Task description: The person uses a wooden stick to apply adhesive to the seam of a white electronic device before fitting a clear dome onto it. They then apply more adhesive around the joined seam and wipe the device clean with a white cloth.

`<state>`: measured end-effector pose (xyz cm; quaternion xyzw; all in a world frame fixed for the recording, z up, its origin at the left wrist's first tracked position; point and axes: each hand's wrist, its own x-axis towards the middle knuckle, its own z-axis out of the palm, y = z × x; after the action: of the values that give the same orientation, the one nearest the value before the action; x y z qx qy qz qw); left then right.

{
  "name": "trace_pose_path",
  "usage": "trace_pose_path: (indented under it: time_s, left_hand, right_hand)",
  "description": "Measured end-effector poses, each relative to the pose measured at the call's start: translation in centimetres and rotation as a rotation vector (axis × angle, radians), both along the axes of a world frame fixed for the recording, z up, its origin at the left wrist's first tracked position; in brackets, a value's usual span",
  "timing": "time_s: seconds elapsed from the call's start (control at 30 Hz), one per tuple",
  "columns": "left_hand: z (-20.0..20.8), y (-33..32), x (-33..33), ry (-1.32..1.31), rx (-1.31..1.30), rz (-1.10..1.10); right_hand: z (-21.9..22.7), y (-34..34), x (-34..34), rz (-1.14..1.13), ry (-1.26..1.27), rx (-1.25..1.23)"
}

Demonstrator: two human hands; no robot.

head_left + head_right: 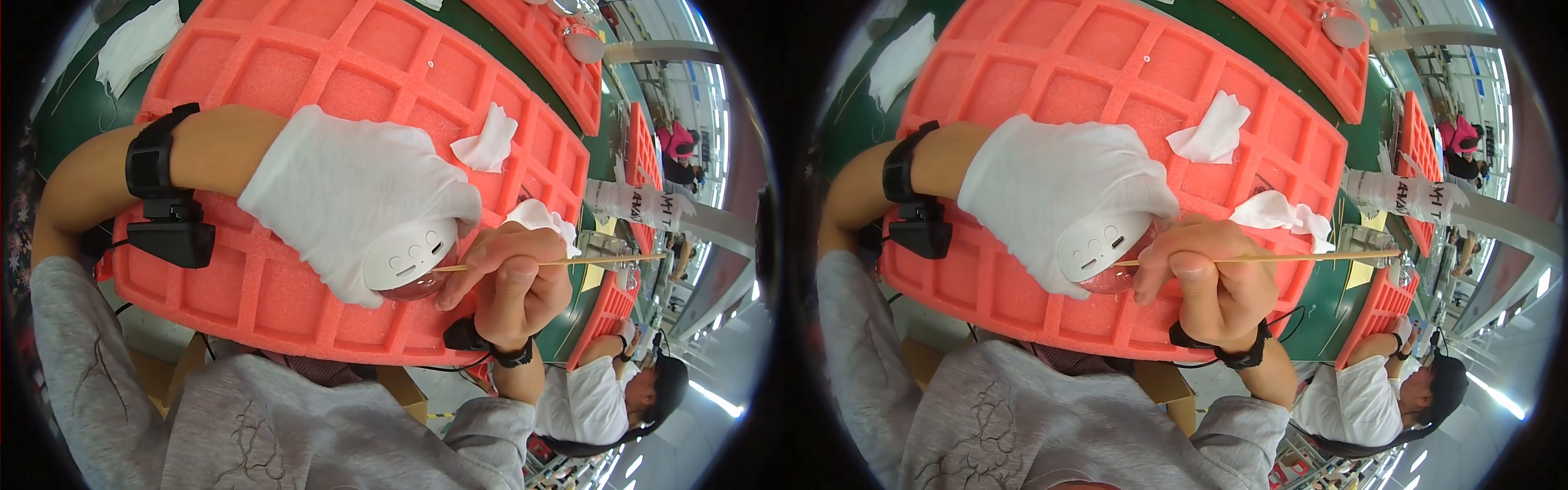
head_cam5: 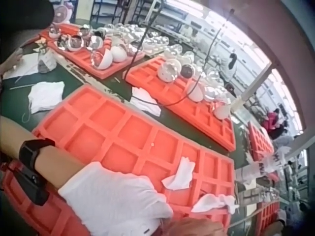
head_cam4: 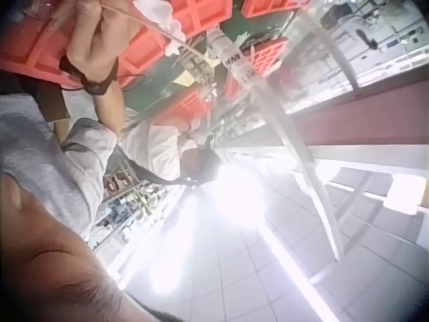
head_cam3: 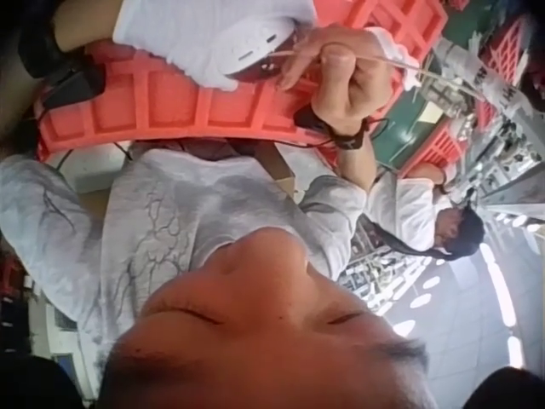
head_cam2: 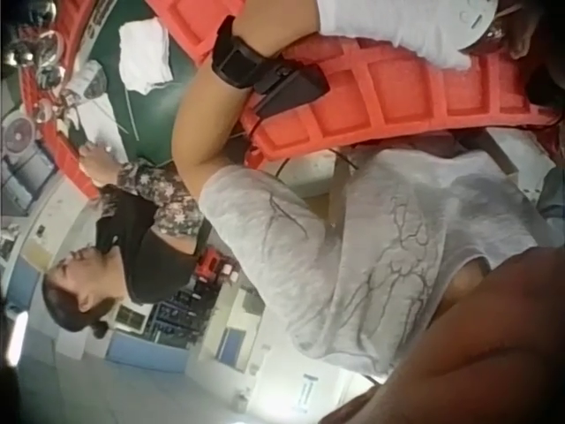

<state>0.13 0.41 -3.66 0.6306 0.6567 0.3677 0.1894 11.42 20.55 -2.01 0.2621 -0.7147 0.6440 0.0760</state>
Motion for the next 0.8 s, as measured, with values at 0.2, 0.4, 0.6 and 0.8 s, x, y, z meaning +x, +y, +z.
trace_pose_path:
  time_s: [0.2, 0.4, 0.6, 0.8]
  left_hand:
    - [-0.5, -0.2, 0.1, 0.067, 0.1, 0.026]
    - [-0.4, 0.2, 0.1, 0.039, 0.12, 0.02]
    - [-0.6, 0.3, 0.3, -0.008, 0.08, 0.013]
    - [1.4, 0.6, -0.2, -0.138, -0.153, -0.077]
  right_hand:
    - [0.0, 0.0, 0.1, 0.003, 0.089, 0.069]
    - [1.0, -0.1, -0.3, 0.045, 0.115, 0.175]
    - [1.0, -0.3, -0.5, 0.064, 0.105, 0.238]
    - [1.0, -0.3, -1.2, 0.112, 0.096, 0.252]
